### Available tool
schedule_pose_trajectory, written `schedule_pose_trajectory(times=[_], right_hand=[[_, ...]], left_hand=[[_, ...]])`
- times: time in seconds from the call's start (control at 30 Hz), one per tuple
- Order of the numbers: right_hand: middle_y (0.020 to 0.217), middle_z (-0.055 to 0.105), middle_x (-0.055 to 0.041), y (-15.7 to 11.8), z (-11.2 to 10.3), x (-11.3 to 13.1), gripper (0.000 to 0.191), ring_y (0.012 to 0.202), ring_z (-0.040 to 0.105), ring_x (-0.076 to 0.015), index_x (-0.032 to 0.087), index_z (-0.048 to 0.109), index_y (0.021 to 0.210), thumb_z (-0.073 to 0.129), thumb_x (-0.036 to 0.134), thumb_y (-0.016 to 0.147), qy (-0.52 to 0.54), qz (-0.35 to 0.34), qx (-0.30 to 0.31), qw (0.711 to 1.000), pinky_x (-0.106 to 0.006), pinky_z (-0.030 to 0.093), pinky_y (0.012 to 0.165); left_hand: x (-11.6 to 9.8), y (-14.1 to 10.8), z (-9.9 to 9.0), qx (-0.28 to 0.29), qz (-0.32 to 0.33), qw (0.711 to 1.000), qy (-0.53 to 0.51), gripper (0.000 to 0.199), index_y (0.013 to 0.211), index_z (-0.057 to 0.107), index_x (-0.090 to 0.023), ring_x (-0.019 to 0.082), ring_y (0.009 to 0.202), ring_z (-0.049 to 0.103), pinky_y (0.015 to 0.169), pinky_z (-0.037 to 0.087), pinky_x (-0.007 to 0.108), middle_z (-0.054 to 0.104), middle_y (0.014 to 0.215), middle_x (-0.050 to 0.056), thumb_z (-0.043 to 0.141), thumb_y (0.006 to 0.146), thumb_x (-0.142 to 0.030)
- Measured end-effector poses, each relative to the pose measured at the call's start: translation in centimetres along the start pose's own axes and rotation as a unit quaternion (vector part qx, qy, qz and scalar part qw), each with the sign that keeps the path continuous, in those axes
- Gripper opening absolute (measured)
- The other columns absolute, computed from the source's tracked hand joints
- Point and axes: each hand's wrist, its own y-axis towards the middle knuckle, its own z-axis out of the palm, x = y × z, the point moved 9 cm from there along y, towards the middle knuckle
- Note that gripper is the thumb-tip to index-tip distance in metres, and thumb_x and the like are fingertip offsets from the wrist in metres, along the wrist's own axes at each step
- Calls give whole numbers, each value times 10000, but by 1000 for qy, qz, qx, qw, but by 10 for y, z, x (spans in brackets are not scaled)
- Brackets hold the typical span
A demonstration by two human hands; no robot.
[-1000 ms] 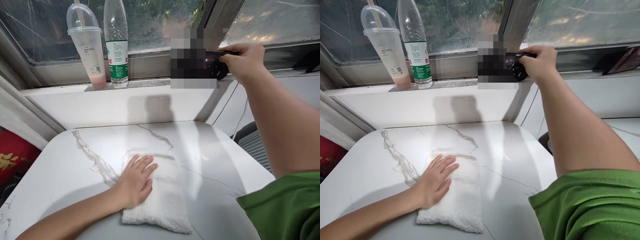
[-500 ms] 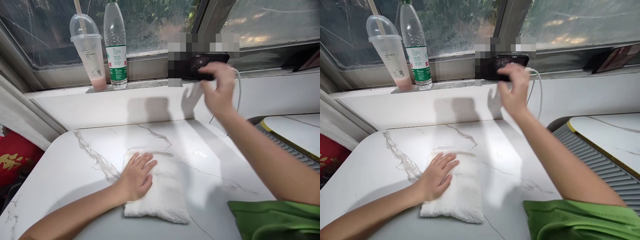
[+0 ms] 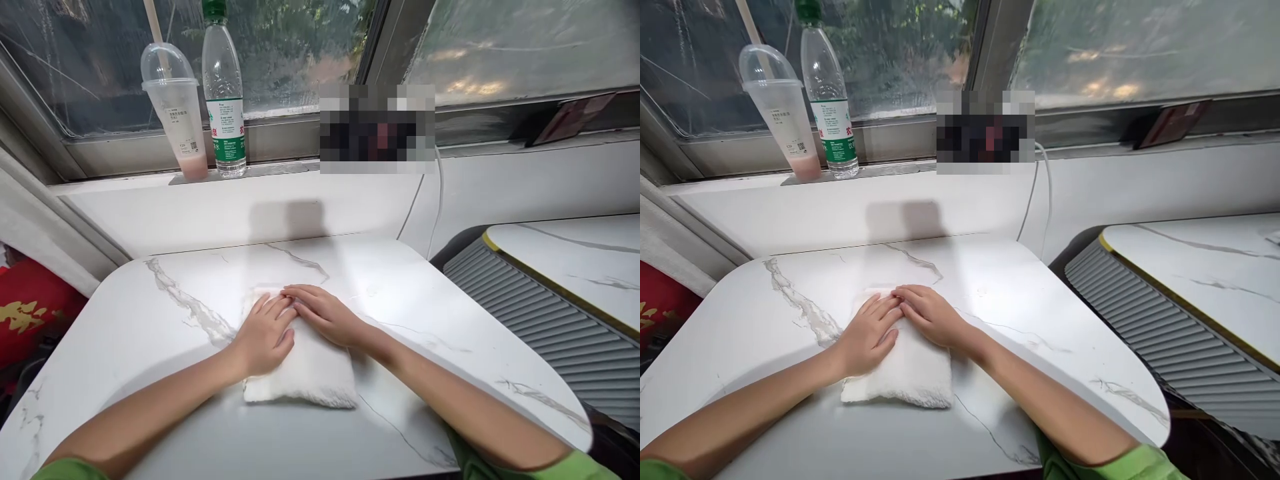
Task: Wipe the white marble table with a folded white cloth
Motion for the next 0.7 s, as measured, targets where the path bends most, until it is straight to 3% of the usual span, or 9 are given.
schedule_pose_trajectory(times=[0.1, 0.23, 0.4, 0.57, 0.7], right_hand=[[1268, 603, -64, 0, -1, 2, 378, 1207, 529, -209, 226, 543, 1270, 320, 295, 973, -19, -11, -21, 1000, -425, 469, 1003], [1326, 559, -107, -6, -6, 9, 414, 1281, 466, -235, 178, 557, 1277, 311, 230, 948, -87, -6, -71, 994, -465, 402, 1074], [1445, 421, -143, -27, 17, 22, 500, 1357, 363, -251, 109, 418, 1408, 297, 286, 956, -161, 50, -16, 985, -467, 365, 1098], [1481, 344, -160, -63, 29, 50, 552, 1394, 277, -273, 68, 263, 1478, 253, 235, 952, -262, 38, -35, 964, -510, 320, 1111], [1492, 320, -154, -111, 25, 80, 675, 1390, 284, -285, 87, 30, 1517, 310, 215, 915, -297, -15, -78, 952, -506, 383, 1070]], left_hand=[[3, 1, 2, 4, -10, 1000, 4, 424, 1331, 456, -174, 201, 1367, 342, 1181, 184, 439, 442, 1434, 88, 378, 919, -241], [15, 2, 2, -8, -69, 997, 19, 531, 1423, 331, -111, 236, 1424, 217, 1163, 229, 451, 289, 1521, 125, 372, 932, -312], [12, 5, 4, -16, -82, 995, 47, 493, 1403, 376, -119, 223, 1423, 218, 1162, 220, 452, 306, 1512, 120, 346, 936, -276], [-18, -10, 12, -24, -83, 993, 79, 500, 1420, 354, -73, 244, 1427, 194, 1166, 184, 490, 297, 1513, 137, 301, 950, -236], [-68, -40, 23, 1, -25, 997, 77, 536, 1464, 276, -63, 303, 1435, 128, 1154, 141, 563, 245, 1528, 143, 259, 975, -282]])
